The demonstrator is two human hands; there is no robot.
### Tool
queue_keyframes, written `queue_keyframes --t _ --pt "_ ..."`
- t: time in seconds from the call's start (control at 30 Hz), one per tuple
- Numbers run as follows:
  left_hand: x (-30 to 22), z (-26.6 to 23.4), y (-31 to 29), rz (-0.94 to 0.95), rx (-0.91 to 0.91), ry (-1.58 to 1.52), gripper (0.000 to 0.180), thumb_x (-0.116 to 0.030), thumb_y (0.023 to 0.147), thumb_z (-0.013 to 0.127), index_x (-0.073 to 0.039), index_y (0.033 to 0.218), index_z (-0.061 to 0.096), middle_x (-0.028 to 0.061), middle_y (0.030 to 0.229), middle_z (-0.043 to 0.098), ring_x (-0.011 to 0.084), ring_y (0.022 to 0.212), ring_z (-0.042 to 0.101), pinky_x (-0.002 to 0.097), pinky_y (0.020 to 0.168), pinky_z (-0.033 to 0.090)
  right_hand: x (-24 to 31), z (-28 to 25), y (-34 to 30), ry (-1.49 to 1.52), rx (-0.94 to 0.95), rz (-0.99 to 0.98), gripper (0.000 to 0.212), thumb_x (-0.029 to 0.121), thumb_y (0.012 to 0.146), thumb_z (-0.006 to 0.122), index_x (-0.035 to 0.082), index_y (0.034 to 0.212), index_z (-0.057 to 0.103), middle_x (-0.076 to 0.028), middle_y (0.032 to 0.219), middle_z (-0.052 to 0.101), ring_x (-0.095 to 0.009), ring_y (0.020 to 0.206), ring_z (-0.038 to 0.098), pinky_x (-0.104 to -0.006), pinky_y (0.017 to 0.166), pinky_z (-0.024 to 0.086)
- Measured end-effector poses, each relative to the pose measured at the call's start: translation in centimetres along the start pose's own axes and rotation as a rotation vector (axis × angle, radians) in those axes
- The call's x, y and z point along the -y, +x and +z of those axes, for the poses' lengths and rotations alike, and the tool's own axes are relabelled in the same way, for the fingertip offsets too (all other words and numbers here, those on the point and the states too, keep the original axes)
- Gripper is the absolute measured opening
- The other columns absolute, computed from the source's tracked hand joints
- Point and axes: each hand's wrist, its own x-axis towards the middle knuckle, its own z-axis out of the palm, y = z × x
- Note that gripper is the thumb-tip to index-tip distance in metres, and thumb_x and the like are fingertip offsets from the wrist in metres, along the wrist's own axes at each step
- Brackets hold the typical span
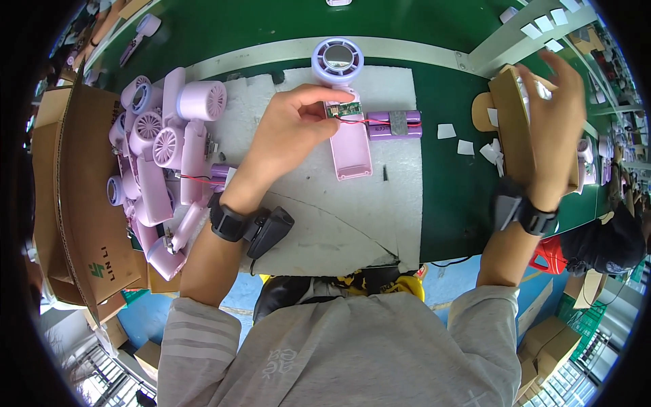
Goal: Assembling handheld electronic fans on a factory production line by inserting internal components into the casing.
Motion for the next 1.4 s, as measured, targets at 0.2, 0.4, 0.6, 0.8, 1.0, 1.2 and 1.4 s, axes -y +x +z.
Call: queue_keyframes --t 0.2,0.4,0.6,0.8,1.0,1.2,1.4 --pt "0.6 -0.2 -0.1 0.021 -0.027 -0.022 0.034 0.002 0.074 0.06 -0.005 0.105 0.072 0.0085 0.095 0.07 0.0148 0.079 0.064 0.0264 0.074 0.052 9.1 5.1 -4.4 0.878 0.651 -0.27 0.042 0.008 0.07 0.08 0.002 0.108 0.063 -0.009 0.098 0.065 -0.023 0.087 0.062 -0.0332 0.079 0.05" --pt "0.5 -0.8 0.0 0.078 -0.02 0.041 0.033 0.001 0.075 0.063 -0.004 0.106 0.072 0.0094 0.101 0.07 0.0151 0.08 0.064 0.0265 0.075 0.052 8.3 4.7 -3.8 0.937 0.872 -0.235 0.038 0.013 0.072 0.081 -0.001 0.103 0.064 -0.007 0.094 0.066 -0.02 0.082 0.063 -0.0309 0.075 0.051" --pt "-0.3 -1.4 0.0 0.064 0.061 0.153 0.035 0.003 0.08 0.067 -0.002 0.114 0.07 0.0101 0.113 0.066 0.0148 0.093 0.066 0.0263 0.081 0.053 7.9 4.6 -3.2 1.275 1.483 0.272 0.032 0.018 0.084 0.072 0.001 0.109 0.064 -0.012 0.093 0.066 -0.018 0.075 0.067 -0.0282 0.07 0.054" --pt "-0.2 -1.3 0.0 0.134 0.015 0.136 0.032 -0.003 0.075 0.073 -0.002 0.108 0.071 0.0104 0.099 0.07 0.0162 0.081 0.066 0.0267 0.075 0.053 8.3 3.5 -3.3 1.754 1.496 0.54 0.063 0.009 0.08 0.073 0.006 0.137 0.048 -0.015 0.104 0.064 -0.021 0.08 0.07 -0.0308 0.071 0.057" --pt "-0.5 -1.2 -0.2 0.17 -0.01 0.264 0.029 -0.003 0.076 0.072 -0.001 0.106 0.071 0.0113 0.095 0.07 0.018 0.077 0.067 0.0273 0.071 0.054 8.3 3.2 -3.6 1.982 1.487 0.454 0.094 -0.003 0.062 0.08 0.005 0.145 0.036 -0.015 0.122 0.056 -0.024 0.092 0.068 -0.0361 0.08 0.056" --pt "-1.0 -1.0 -0.3 0.215 -0.035 0.394 0.026 -0.003 0.079 0.07 -0.001 0.104 0.072 0.0132 0.093 0.069 0.0202 0.075 0.069 0.0282 0.07 0.054 8.2 3.2 -2.5 1.729 1.527 0.391 0.092 -0.002 0.056 0.084 0.004 0.138 0.044 -0.013 0.123 0.056 -0.023 0.1 0.064 -0.0373 0.087 0.054" --pt "-0.9 -0.9 -0.4 0.221 -0.022 0.339 0.026 -0.002 0.08 0.068 0.0 0.106 0.07 0.0135 0.093 0.07 0.0216 0.08 0.07 0.0295 0.072 0.055 7.7 4.5 -3.3 1.699 1.411 0.368 0.084 0.005 0.057 0.085 0.003 0.133 0.049 -0.009 0.118 0.058 -0.018 0.101 0.06 -0.0319 0.088 0.05"
